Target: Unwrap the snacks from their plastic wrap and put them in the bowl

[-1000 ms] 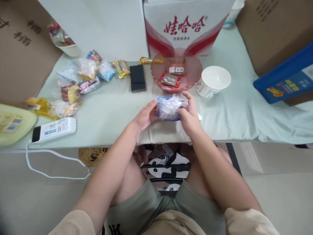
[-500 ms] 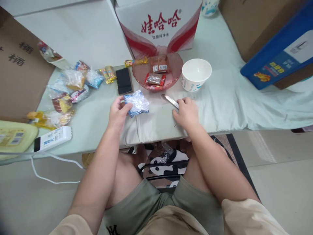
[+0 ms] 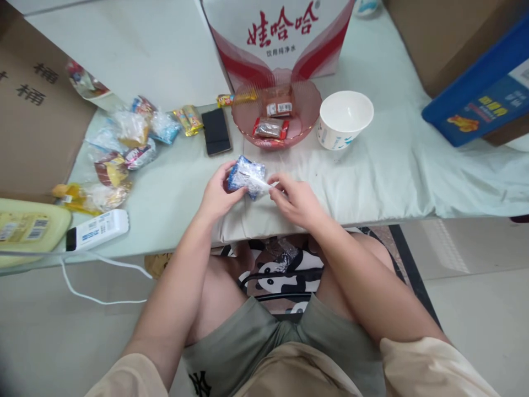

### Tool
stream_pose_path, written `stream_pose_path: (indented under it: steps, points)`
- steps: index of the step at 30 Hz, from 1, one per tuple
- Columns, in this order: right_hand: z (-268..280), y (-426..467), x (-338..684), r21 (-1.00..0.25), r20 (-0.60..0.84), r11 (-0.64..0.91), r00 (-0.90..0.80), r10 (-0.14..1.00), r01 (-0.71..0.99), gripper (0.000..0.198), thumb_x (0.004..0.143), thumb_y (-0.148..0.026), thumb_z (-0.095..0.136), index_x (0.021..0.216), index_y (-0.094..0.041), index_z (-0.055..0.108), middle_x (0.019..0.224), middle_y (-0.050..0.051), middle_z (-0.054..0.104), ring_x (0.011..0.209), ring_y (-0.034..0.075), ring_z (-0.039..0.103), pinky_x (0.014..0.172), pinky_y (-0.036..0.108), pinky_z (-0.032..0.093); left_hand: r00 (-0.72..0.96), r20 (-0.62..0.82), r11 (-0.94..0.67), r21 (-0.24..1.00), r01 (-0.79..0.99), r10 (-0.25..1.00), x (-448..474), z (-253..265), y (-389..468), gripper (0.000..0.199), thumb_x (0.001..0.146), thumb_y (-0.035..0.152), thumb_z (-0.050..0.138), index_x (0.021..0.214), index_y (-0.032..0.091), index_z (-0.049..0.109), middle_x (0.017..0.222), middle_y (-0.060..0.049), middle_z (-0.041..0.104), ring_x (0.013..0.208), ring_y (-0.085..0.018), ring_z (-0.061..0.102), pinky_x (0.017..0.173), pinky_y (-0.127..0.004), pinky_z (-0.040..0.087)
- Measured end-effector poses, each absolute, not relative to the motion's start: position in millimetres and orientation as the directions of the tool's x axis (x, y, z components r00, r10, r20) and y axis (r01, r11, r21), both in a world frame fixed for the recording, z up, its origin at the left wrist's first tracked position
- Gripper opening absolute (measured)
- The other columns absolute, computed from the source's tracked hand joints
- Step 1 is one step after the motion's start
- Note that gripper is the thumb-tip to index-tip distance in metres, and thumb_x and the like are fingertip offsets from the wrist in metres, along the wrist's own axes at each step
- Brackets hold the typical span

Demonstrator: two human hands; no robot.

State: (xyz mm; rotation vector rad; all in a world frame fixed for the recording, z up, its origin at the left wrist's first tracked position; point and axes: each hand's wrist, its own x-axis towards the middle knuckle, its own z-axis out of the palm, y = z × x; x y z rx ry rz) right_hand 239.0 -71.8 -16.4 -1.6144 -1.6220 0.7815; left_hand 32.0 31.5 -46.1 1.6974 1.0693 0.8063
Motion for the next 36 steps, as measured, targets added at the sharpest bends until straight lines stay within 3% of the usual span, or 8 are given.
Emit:
stream_pose_path:
  steps: [10, 16, 20, 23, 25, 28, 34, 36]
  points:
    - [-22, -64, 255, -0.64, -0.102, -0.174, 0.142, 0.985, 0.748, 0.023, 0.092, -0.031, 0.051, 0.105, -0.024, 0.069, 0.081, 0.003, 0.077, 0.069, 0.023, 0.065, 0.067, 0.033, 0.043, 0.415, 0.02, -0.166, 0.933, 0.318, 0.909, 29, -48, 42, 0.062, 0.074, 0.024, 0.074, 0.133, 0.017, 0.061, 0.131, -0.012, 0.068, 0.119, -0.027, 0.066, 0.109, -0.041, 0.048]
    - [-32, -68, 276, -0.527, 0.071, -0.231, 0.313, 0.947, 0.818, 0.024, 0.091, -0.034, 0.053, 0.105, -0.023, 0.069, 0.09, 0.01, 0.076, 0.074, 0.028, 0.062, 0.067, 0.038, 0.043, 0.275, 0.219, -0.335, 0.795, 0.505, 0.936, 24, -43, 39, 0.066, 0.069, 0.022, 0.081, 0.132, 0.023, 0.061, 0.145, -0.012, 0.056, 0.137, -0.031, 0.053, 0.118, -0.046, 0.04]
    - [-35, -67, 278, -0.489, 0.24, -0.17, 0.319, 0.917, 0.856, 0.024, 0.089, -0.028, 0.052, 0.102, -0.02, 0.07, 0.111, 0.017, 0.072, 0.1, 0.036, 0.062, 0.087, 0.05, 0.046, 0.403, 0.205, -0.404, 0.76, 0.509, 0.892, 34, -35, 29, 0.028, 0.073, 0.024, 0.079, 0.1, 0.022, 0.07, 0.135, -0.011, 0.063, 0.131, -0.029, 0.058, 0.118, -0.044, 0.041]
    - [-34, -66, 269, -0.573, 0.236, -0.007, 0.173, 0.956, 0.82, 0.027, 0.09, -0.027, 0.051, 0.107, -0.018, 0.07, 0.112, 0.017, 0.071, 0.108, 0.035, 0.062, 0.097, 0.053, 0.046, 0.331, 0.165, -0.286, 0.889, 0.359, 0.929, 41, -34, 26, 0.009, 0.082, 0.029, 0.071, 0.086, 0.021, 0.066, 0.117, -0.009, 0.072, 0.115, -0.025, 0.067, 0.108, -0.041, 0.049]
    - [-32, -65, 259, -0.649, 0.247, 0.139, 0.034, 0.968, 0.748, 0.035, 0.088, -0.029, 0.055, 0.12, -0.019, 0.066, 0.121, 0.015, 0.069, 0.117, 0.034, 0.062, 0.103, 0.052, 0.047, 0.237, 0.051, -0.089, 0.984, 0.152, 0.97, 44, -31, 26, 0.016, 0.087, 0.037, 0.067, 0.086, 0.022, 0.062, 0.105, -0.006, 0.074, 0.103, -0.022, 0.07, 0.097, -0.037, 0.055]
    - [-30, -64, 247, -0.705, 0.281, 0.298, -0.133, 0.951, 0.643, 0.052, 0.085, -0.029, 0.063, 0.136, -0.023, 0.058, 0.14, 0.013, 0.062, 0.129, 0.032, 0.056, 0.11, 0.051, 0.044, 0.204, -0.176, 0.207, 0.969, -0.138, 0.963, 46, -25, 26, 0.02, 0.088, 0.042, 0.065, 0.088, 0.023, 0.057, 0.099, -0.004, 0.075, 0.094, -0.02, 0.073, 0.084, -0.033, 0.059]
    - [-27, -60, 241, -0.703, 0.206, 0.241, -0.132, 0.97, 0.669, 0.015, 0.081, -0.016, 0.052, 0.086, -0.022, 0.065, 0.095, 0.009, 0.069, 0.094, 0.026, 0.065, 0.087, 0.04, 0.052, 0.175, -0.359, 0.396, 0.874, -0.283, 0.917, 42, -24, 32, 0.016, 0.084, 0.031, 0.065, 0.085, 0.023, 0.051, 0.087, -0.002, 0.074, 0.084, -0.019, 0.075, 0.074, -0.029, 0.06]
    - [-26, -60, 243, -0.707, 0.207, 0.192, -0.06, 0.976, 0.681, 0.019, 0.08, -0.015, 0.051, 0.091, -0.022, 0.065, 0.091, 0.007, 0.068, 0.087, 0.025, 0.063, 0.083, 0.04, 0.051, 0.144, -0.381, 0.407, 0.867, -0.288, 0.914, 38, -27, 35, 0.015, 0.083, 0.027, 0.063, 0.085, 0.024, 0.048, 0.084, -0.001, 0.072, 0.081, -0.018, 0.074, 0.071, -0.029, 0.06]
